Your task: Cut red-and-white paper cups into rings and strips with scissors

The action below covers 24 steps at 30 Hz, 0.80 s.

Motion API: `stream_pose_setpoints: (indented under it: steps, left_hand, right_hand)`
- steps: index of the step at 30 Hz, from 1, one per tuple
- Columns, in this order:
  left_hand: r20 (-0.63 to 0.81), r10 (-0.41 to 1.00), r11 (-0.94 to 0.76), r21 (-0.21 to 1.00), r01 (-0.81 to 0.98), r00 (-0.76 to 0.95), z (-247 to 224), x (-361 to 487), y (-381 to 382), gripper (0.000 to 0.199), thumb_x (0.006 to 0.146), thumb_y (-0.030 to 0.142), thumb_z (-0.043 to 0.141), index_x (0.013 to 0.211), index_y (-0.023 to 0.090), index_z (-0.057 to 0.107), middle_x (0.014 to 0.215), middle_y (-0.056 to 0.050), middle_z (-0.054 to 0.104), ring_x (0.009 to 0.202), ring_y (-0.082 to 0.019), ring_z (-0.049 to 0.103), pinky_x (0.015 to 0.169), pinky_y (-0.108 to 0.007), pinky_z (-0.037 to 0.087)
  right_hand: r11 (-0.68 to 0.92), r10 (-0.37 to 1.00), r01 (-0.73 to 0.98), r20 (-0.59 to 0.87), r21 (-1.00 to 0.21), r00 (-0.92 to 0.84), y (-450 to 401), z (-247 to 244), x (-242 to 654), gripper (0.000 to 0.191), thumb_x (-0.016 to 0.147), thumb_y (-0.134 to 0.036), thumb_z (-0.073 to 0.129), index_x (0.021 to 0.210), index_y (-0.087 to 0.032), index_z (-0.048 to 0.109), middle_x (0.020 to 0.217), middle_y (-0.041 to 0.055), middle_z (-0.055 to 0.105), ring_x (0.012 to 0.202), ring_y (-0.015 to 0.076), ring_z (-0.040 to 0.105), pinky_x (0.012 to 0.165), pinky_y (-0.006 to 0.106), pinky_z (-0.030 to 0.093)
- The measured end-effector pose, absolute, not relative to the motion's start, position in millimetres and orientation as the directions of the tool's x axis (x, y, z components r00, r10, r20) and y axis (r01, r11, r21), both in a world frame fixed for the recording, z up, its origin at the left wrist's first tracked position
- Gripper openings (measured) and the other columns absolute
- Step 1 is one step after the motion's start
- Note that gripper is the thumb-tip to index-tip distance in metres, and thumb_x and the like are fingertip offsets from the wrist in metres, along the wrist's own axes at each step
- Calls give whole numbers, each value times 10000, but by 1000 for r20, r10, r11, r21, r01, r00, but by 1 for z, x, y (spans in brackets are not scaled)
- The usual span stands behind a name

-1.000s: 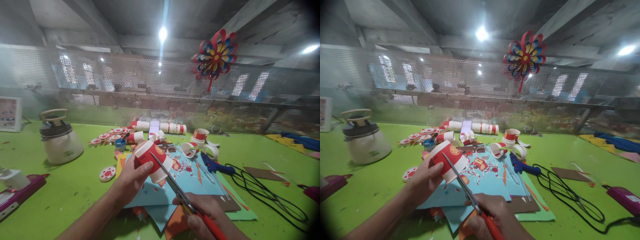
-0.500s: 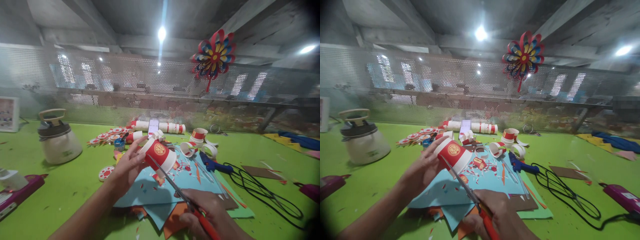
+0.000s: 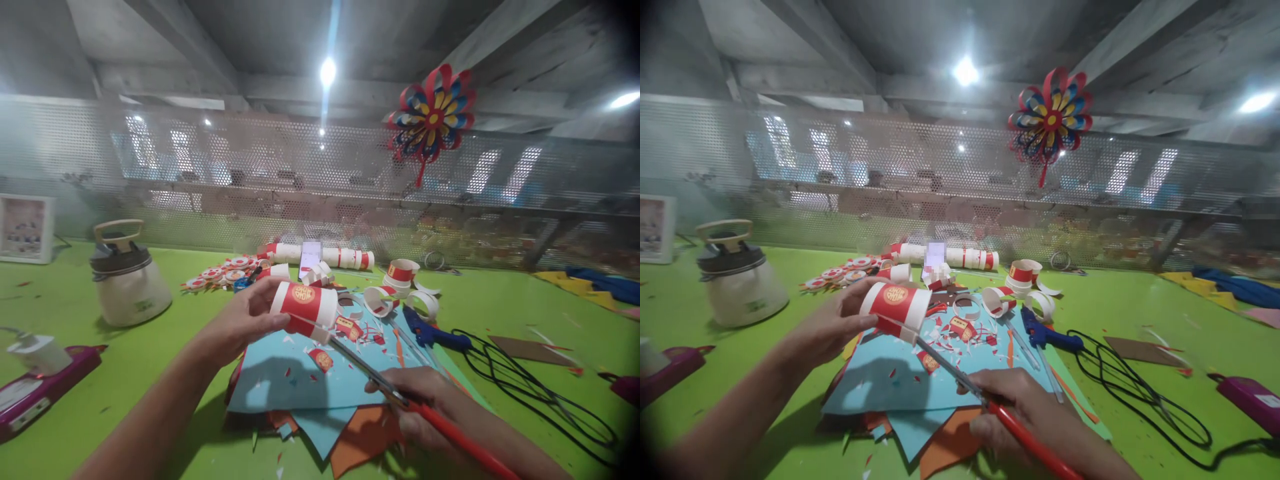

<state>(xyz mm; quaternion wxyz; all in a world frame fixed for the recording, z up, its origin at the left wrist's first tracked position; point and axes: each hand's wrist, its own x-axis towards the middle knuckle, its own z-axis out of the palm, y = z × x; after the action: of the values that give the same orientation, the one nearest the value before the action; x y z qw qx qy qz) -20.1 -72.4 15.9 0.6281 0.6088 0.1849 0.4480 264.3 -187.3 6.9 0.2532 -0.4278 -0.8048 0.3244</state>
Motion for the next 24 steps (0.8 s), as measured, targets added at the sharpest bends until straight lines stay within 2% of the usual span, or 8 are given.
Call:
stream_pose_setpoints:
  steps: [4, 7, 9, 11, 14, 17, 20, 24]
  left_hand:
    - [353, 864, -235, 913, -332, 360, 19, -23, -70, 475, 732, 211, 753, 1160, 213, 547, 1049, -92, 679, 862, -210, 659, 722, -322, 548]
    - [357, 868, -272, 923, -272, 345, 20, -21, -69, 522, 752, 225, 738, 1227, 226, 524, 1097, -95, 670, 884, -218, 664, 776, -379, 546]
    - [349, 871, -289, 933, -214, 347, 18, -17, -69, 469, 747, 232, 741, 1179, 214, 561, 1042, -79, 688, 853, -211, 672, 782, -384, 540]
    - [348, 874, -306, 936, -173, 338, 14, -11, -69, 435, 735, 240, 747, 1137, 207, 582, 935, -52, 703, 803, -200, 676, 759, -371, 538]
    - [376, 867, -347, 927, -145, 327, 5, -3, -69, 436, 733, 251, 744, 1135, 197, 582, 884, -44, 705, 768, -186, 669, 725, -339, 535]
    - [399, 871, -382, 917, -116, 285, -2, 0, -68, 459, 750, 260, 728, 1176, 200, 567, 952, -66, 702, 794, -186, 664, 713, -317, 535]
    - [385, 883, -372, 923, -100, 270, -5, 1, -68, 473, 759, 265, 718, 1200, 198, 559, 1008, -84, 691, 814, -193, 666, 755, -348, 542]
    - [363, 885, -351, 932, -94, 291, -4, 5, -74, 480, 762, 271, 708, 1211, 200, 553, 1084, -103, 670, 837, -207, 670, 789, -390, 546]
  right_hand:
    - [434, 880, 585, 185, -685, -436, -179, 5, 278, 434, 899, -560, 481, 1002, -174, 650, 872, 53, 645, 743, 185, 573, 678, 274, 465]
    - [461, 881, 616, 251, -638, -400, -180, 3, 275, 373, 911, -503, 479, 1005, -179, 637, 861, 53, 644, 735, 183, 579, 664, 271, 470]
    - [443, 889, 618, 233, -649, -393, -183, 0, 267, 386, 922, -509, 436, 1035, -188, 617, 815, 44, 637, 683, 178, 580, 614, 268, 476]
    - [429, 900, 668, 224, -608, -373, -186, -4, 256, 402, 912, -523, 436, 1053, -188, 607, 815, 52, 637, 683, 192, 594, 615, 294, 497]
    - [372, 926, 814, 244, -446, -290, -189, -12, 245, 377, 897, -489, 504, 1076, -174, 609, 937, 101, 645, 826, 240, 626, 723, 373, 534]
    - [359, 882, 905, 402, -231, -247, -188, -22, 243, 391, 873, -483, 560, 1104, -175, 625, 985, 127, 664, 907, 280, 639, 758, 413, 553]
    - [370, 765, 929, 573, -16, -295, -186, -29, 246, 415, 879, -501, 540, 1111, -171, 639, 959, 133, 686, 913, 307, 647, 737, 433, 567]
    - [353, 690, 925, 627, 143, -361, -183, -34, 246, 504, 911, -525, 474, 1138, -100, 622, 955, 175, 675, 917, 352, 642, 695, 486, 579]
